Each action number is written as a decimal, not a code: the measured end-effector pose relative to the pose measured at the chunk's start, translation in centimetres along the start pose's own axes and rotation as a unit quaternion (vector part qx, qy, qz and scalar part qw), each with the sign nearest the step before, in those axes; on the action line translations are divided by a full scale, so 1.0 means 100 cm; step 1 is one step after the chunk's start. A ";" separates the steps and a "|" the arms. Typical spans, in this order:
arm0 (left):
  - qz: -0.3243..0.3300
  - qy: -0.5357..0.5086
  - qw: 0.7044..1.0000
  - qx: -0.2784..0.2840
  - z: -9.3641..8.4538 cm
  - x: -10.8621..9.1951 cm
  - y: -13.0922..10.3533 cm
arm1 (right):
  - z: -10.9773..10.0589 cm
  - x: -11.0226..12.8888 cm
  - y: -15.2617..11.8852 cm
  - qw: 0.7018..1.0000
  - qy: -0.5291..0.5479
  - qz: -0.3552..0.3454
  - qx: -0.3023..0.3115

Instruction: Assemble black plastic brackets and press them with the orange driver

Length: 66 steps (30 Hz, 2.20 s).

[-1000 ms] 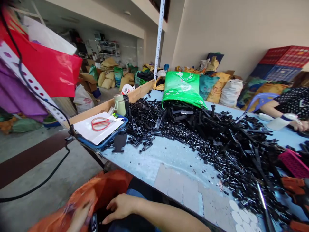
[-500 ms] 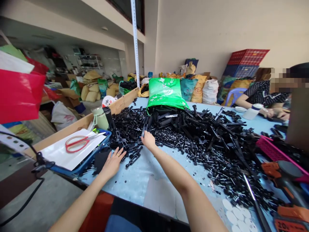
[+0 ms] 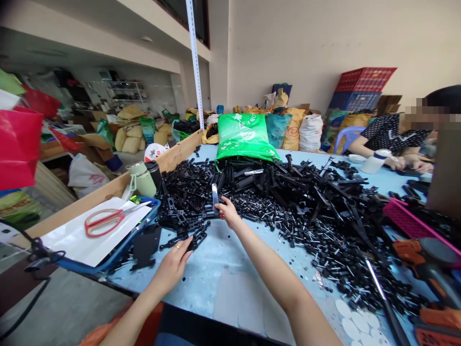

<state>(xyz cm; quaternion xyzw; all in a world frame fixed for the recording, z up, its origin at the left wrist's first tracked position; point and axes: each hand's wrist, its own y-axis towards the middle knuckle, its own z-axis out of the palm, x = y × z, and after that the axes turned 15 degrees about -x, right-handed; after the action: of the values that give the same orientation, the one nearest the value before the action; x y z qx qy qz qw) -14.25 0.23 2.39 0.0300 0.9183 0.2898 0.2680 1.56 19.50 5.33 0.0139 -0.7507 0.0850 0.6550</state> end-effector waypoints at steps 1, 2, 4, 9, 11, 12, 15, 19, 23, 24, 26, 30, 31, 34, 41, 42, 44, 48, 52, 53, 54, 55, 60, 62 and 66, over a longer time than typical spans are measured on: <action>-0.011 -0.024 1.000 0.013 0.003 -0.010 -0.003 | -0.014 -0.007 -0.012 1.000 0.012 -0.001 0.011; -0.022 -0.048 0.998 0.025 0.007 -0.020 -0.005 | -0.030 -0.013 -0.026 1.000 0.016 -0.003 0.017; -0.049 -0.091 0.993 0.049 0.015 -0.038 -0.010 | -0.062 -0.023 -0.056 1.000 0.018 -0.009 0.019; -0.116 -0.171 0.975 0.087 0.035 -0.076 -0.019 | -0.129 -0.045 -0.125 0.999 0.041 -0.028 -0.002; -0.134 -0.189 0.968 0.101 0.042 -0.089 -0.022 | -0.141 -0.057 -0.145 0.998 0.054 -0.012 -0.005; -0.141 -0.195 0.964 0.110 0.045 -0.095 -0.024 | -0.144 -0.063 -0.153 0.998 0.060 -0.002 -0.011; -0.153 -0.210 0.957 0.132 0.050 -0.110 -0.027 | -0.153 -0.082 -0.170 0.995 0.079 -0.010 -0.066; -0.165 -0.210 0.956 0.125 0.046 -0.113 -0.031 | -0.186 -0.096 -0.189 0.984 -0.015 -0.103 -0.146; -0.195 -0.229 0.947 0.111 0.038 -0.106 -0.036 | -0.226 -0.092 -0.208 0.932 -0.280 -0.216 -0.083; -0.208 -0.241 0.941 0.111 0.037 -0.106 -0.037 | -0.228 -0.088 -0.211 0.909 -0.333 -0.246 -0.050; -0.238 -0.269 0.926 0.117 0.038 -0.111 -0.039 | -0.218 -0.081 -0.214 0.872 -0.392 -0.292 0.004; -0.291 -0.330 0.888 0.134 0.044 -0.137 -0.039 | -0.161 -0.066 -0.212 0.936 -0.274 -0.217 -0.031; -0.307 -0.344 0.876 0.139 0.045 -0.144 -0.039 | -0.147 -0.062 -0.211 0.966 -0.198 -0.162 -0.046; -0.329 -0.360 0.867 0.106 0.043 -0.158 -0.036 | -0.122 -0.051 -0.210 0.999 -0.002 -0.029 -0.012; -0.157 -0.289 0.944 0.014 0.036 -0.160 -0.037 | -0.136 -0.042 -0.211 0.977 -0.095 -0.182 0.063; -0.155 -0.284 0.946 -0.002 0.038 -0.161 -0.039 | -0.134 -0.044 -0.212 0.976 -0.092 -0.191 0.049; -0.164 -0.278 0.944 -0.067 0.045 -0.167 -0.041 | -0.127 -0.047 -0.215 0.981 -0.051 -0.189 0.000; -0.145 -0.280 0.938 -0.141 0.054 -0.173 -0.041 | -0.110 -0.051 -0.224 0.977 -0.015 -0.211 -0.038; -0.090 -0.283 0.941 -0.165 0.049 -0.167 -0.033 | -0.103 -0.046 -0.232 0.959 -0.055 -0.270 -0.072; -0.081 -0.285 0.939 -0.174 0.047 -0.165 -0.030 | -0.103 -0.044 -0.233 0.954 -0.056 -0.280 -0.089; -0.069 -0.292 0.939 -0.170 0.045 -0.163 -0.027 | -0.103 -0.042 -0.233 0.950 -0.058 -0.291 -0.099; -0.055 -0.304 0.939 -0.150 0.044 -0.161 -0.024 | -0.104 -0.041 -0.233 0.947 -0.063 -0.298 -0.100; -0.165 -0.398 0.903 0.012 0.034 -0.159 -0.014 | -0.122 -0.045 -0.228 0.953 -0.089 -0.276 -0.084; -0.283 -0.477 0.825 0.111 0.028 -0.160 -0.013 | -0.131 -0.048 -0.227 0.952 -0.089 -0.278 -0.093; -0.404 -0.593 0.636 0.283 0.018 -0.164 -0.016 | -0.145 -0.048 -0.227 0.949 -0.086 -0.294 -0.079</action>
<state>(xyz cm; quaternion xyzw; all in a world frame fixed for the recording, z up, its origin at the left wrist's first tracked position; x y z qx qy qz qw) 0.86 -3.61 8.08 -0.1040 0.5196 -0.2017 0.8237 19.51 -1.20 4.89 0.1898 -0.7709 -0.1727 0.5830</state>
